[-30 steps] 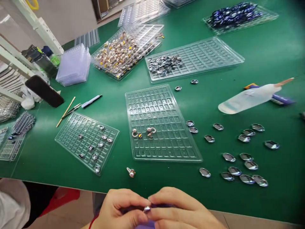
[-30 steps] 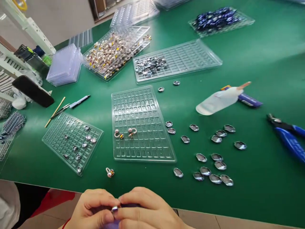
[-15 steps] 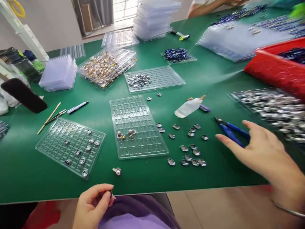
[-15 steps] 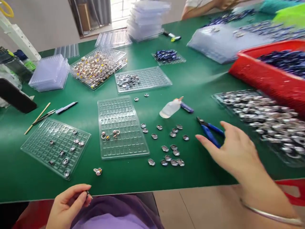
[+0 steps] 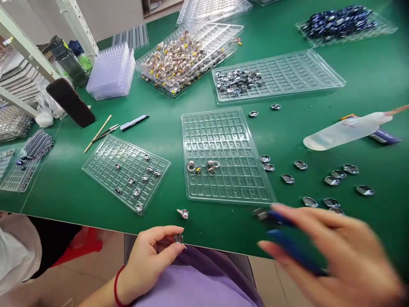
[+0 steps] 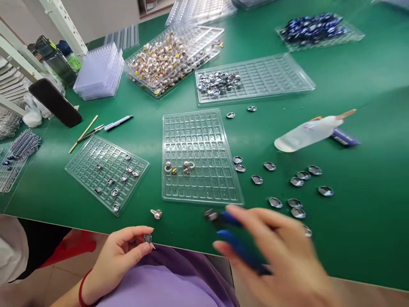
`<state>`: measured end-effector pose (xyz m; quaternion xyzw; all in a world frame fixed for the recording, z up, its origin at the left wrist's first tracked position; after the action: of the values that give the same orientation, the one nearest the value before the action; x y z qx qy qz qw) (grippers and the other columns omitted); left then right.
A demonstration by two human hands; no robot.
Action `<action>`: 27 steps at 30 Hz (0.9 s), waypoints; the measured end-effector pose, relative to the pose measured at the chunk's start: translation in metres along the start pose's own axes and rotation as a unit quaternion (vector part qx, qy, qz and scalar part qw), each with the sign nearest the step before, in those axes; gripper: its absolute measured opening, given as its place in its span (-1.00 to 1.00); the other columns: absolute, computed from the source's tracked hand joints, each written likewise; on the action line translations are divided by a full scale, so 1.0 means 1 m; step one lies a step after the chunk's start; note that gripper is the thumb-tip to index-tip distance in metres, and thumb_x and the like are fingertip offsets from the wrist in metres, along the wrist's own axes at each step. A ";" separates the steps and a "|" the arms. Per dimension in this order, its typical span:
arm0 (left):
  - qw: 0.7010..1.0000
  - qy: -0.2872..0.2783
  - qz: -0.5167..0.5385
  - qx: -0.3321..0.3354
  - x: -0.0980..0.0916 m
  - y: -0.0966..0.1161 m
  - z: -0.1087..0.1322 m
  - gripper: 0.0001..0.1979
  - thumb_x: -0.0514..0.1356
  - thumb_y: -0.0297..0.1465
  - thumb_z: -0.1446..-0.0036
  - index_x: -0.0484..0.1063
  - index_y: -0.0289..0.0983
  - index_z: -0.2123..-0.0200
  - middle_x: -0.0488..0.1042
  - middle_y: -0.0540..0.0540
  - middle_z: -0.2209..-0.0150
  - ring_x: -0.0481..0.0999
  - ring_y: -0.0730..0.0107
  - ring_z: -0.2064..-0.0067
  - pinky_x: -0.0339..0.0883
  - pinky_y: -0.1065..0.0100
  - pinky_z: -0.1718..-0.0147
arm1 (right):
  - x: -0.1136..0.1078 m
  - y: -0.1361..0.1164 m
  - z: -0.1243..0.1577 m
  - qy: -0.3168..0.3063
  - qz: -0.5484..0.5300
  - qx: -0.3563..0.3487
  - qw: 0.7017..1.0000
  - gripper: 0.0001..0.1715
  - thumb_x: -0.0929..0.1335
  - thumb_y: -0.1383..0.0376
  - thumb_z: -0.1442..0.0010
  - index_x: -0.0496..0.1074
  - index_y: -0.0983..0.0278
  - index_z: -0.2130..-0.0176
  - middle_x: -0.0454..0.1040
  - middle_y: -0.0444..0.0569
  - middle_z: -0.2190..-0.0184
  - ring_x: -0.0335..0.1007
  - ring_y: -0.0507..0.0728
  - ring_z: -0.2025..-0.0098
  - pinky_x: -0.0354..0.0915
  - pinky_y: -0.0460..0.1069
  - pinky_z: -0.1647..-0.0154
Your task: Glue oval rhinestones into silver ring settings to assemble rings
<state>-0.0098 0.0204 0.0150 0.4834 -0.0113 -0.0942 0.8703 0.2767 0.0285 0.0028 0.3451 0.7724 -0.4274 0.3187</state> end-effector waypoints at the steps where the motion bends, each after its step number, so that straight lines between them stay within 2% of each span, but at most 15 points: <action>1: 1.000 -0.001 -0.001 -0.003 0.000 0.000 0.000 -0.73 0.35 -0.39 -0.02 0.63 -0.26 0.15 0.59 -0.06 0.39 0.53 0.41 0.38 0.42 0.44 0.36 | 0.006 -0.018 -0.003 -0.025 -0.022 -0.025 0.999 -0.46 0.30 0.27 -0.33 0.22 0.24 -0.26 0.33 0.14 0.08 0.35 0.24 0.07 0.29 0.10 0.08; 3: 1.000 -0.002 0.000 -0.009 0.001 -0.002 0.000 -0.73 0.37 -0.38 0.00 0.64 -0.26 0.17 0.60 -0.07 0.39 0.54 0.40 0.39 0.43 0.44 0.36 | 0.014 -0.045 -0.010 -0.065 -0.045 -0.091 0.993 -0.60 0.26 0.29 -0.36 0.33 0.29 -0.15 0.35 0.12 0.11 0.35 0.20 0.10 0.28 0.06 0.10; 6: 1.000 0.000 0.000 -0.013 0.001 -0.003 0.001 -0.73 0.38 -0.39 0.02 0.64 -0.29 0.19 0.63 -0.09 0.40 0.58 0.36 0.40 0.46 0.41 0.36 | 0.020 -0.062 -0.014 -0.097 -0.046 -0.151 0.983 -0.67 0.22 0.36 -0.36 0.39 0.37 -0.06 0.38 0.13 0.13 0.35 0.17 0.11 0.26 0.04 0.11; 12: 0.998 0.007 -0.055 0.016 0.001 0.001 0.002 -0.75 0.36 -0.41 0.03 0.65 -0.31 0.21 0.65 -0.13 0.40 0.61 0.31 0.39 0.49 0.38 0.36 | 0.021 -0.060 -0.018 -0.103 -0.038 -0.168 0.980 -0.68 0.21 0.41 -0.35 0.43 0.40 -0.02 0.43 0.13 0.18 0.38 0.16 0.16 0.23 0.05 0.13; 18: 0.993 0.012 -0.109 0.054 0.002 0.007 0.003 -0.77 0.32 -0.44 0.02 0.65 -0.32 0.24 0.63 -0.13 0.45 0.57 0.33 0.45 0.46 0.40 0.43 | 0.021 -0.062 -0.019 -0.128 -0.032 -0.172 0.976 -0.65 0.19 0.43 -0.33 0.42 0.34 -0.03 0.47 0.10 0.19 0.40 0.15 0.20 0.23 0.05 0.17; 27: 0.985 0.009 -0.146 0.089 0.003 0.011 0.004 -0.78 0.28 -0.49 0.00 0.65 -0.34 0.25 0.62 -0.14 0.44 0.57 0.35 0.44 0.45 0.42 0.42 | 0.021 -0.057 -0.022 -0.135 -0.036 -0.183 0.973 -0.65 0.18 0.43 -0.34 0.44 0.34 -0.01 0.48 0.08 0.21 0.40 0.11 0.26 0.26 0.02 0.23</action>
<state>-0.0057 0.0222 0.0267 0.5566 0.0592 -0.2144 0.8005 0.2151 0.0310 0.0213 0.1918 0.7993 -0.3330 0.4619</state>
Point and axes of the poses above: each hand's wrist, its own z-axis away from the middle knuckle, its own x-axis out of the palm, y = z × x, the point moved 2 cm from there along -z, towards the middle knuckle
